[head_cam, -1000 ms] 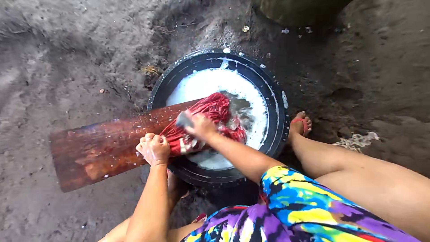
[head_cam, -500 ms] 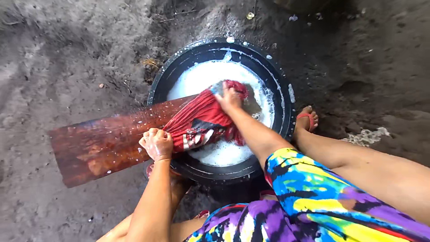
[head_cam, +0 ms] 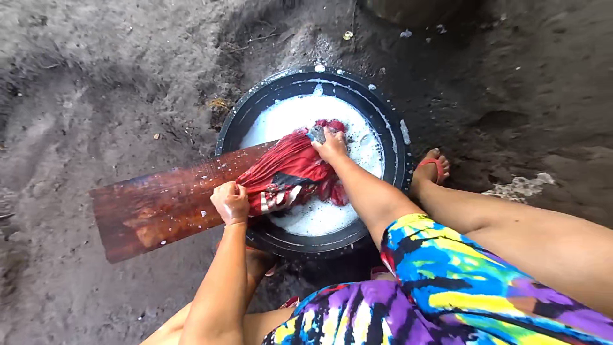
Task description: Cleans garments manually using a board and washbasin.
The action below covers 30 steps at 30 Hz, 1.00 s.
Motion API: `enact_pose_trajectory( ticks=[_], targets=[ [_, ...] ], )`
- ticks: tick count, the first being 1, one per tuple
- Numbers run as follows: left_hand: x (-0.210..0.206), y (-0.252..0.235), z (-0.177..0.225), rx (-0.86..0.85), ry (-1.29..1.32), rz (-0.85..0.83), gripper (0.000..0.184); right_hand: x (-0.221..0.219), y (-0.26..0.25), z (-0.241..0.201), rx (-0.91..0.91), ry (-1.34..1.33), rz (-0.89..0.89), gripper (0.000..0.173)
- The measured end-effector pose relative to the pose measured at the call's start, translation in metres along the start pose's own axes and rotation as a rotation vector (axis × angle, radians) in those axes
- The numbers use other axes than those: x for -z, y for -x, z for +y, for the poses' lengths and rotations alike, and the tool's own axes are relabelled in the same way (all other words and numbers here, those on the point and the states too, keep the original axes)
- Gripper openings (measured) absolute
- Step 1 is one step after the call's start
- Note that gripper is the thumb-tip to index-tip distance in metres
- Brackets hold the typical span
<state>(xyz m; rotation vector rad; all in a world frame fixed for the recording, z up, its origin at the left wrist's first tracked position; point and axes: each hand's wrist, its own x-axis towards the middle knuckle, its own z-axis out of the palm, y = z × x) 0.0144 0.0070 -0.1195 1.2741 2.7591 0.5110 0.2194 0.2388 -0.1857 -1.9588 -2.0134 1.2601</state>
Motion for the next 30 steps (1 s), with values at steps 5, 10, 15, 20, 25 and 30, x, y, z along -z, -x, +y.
enact_pose_trajectory(
  ticks=[5, 10, 15, 20, 25, 30],
  targets=[
    [0.029, -0.013, 0.056, 0.443, 0.512, -0.013, 0.031, 0.008, 0.019, 0.015, -0.064, -0.109, -0.157, 0.073],
    [0.049, -0.015, 0.029, 0.337, 0.227, -0.231, 0.061, 0.026, 0.034, 0.078, 0.025, 0.029, -0.570, 0.058],
    [0.007, 0.009, -0.008, -0.079, -0.290, -0.282, 0.041, 0.057, 0.032, 0.107, -0.124, -0.256, 0.017, 0.064],
    [-0.013, 0.012, -0.015, -0.120, -0.246, -0.113, 0.028, -0.035, 0.078, 0.023, 0.133, -0.074, 0.164, 0.076],
    [-0.008, 0.013, -0.014, -0.075, -0.252, -0.128, 0.027, -0.083, 0.117, -0.040, 0.595, 0.160, -0.134, 0.071],
    [-0.012, 0.012, -0.012, -0.067, -0.306, -0.153, 0.023, -0.030, 0.018, 0.030, 0.087, 0.142, 0.076, 0.078]
  ],
)
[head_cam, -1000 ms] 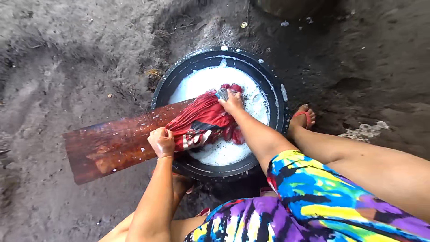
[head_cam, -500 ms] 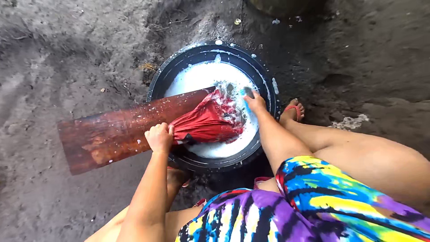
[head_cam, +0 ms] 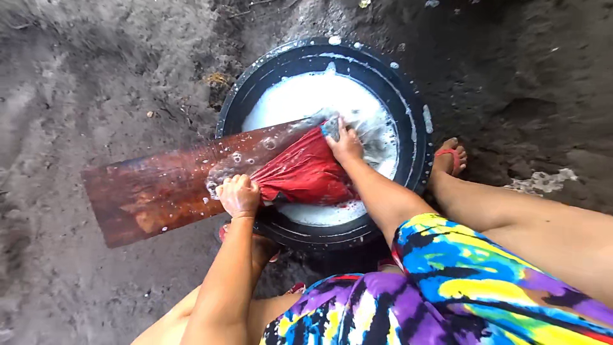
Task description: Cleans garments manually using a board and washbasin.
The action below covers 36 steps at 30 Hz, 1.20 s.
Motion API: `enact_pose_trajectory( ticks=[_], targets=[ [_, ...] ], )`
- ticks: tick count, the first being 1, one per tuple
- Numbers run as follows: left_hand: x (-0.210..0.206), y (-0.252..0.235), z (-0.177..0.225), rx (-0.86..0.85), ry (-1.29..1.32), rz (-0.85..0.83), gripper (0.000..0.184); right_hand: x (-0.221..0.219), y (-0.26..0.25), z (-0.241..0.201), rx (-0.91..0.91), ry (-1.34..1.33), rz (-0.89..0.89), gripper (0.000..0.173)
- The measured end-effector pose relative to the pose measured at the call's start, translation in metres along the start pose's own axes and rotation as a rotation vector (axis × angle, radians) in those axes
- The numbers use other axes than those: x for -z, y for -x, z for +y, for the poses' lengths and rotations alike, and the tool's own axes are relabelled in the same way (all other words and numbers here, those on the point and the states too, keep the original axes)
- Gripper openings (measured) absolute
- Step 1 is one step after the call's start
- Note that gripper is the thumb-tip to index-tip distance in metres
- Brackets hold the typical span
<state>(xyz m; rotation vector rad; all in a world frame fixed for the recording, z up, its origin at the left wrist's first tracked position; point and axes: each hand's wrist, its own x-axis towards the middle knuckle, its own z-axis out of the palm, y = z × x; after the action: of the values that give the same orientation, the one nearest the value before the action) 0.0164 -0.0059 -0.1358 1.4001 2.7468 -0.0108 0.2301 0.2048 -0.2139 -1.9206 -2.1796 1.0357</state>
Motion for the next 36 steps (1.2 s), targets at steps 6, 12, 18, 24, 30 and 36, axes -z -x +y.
enact_pose_trajectory(
  ticks=[6, 12, 18, 24, 30, 36],
  targets=[
    [-0.004, -0.002, -0.001, -0.025, -0.017, 0.004, 0.027, -0.044, 0.104, -0.091, 0.461, -0.030, -0.154, 0.076],
    [-0.002, -0.003, -0.001, -0.014, -0.035, 0.003, 0.025, -0.013, 0.010, -0.015, 0.055, -0.055, 0.003, 0.078],
    [-0.003, -0.003, -0.001, -0.023, -0.048, -0.006, 0.027, -0.040, 0.106, -0.094, 0.449, -0.022, -0.225, 0.075],
    [0.000, -0.002, 0.001, -0.032, -0.026, -0.008, 0.027, -0.004, 0.028, -0.003, -0.003, -0.029, -0.051, 0.079],
    [0.000, -0.002, 0.004, -0.010, -0.012, -0.009, 0.030, -0.042, 0.115, -0.105, 0.394, -0.056, -0.237, 0.075],
    [0.002, -0.001, 0.005, -0.020, -0.012, 0.018, 0.030, -0.005, 0.011, 0.003, 0.034, -0.042, 0.015, 0.078]
  ],
)
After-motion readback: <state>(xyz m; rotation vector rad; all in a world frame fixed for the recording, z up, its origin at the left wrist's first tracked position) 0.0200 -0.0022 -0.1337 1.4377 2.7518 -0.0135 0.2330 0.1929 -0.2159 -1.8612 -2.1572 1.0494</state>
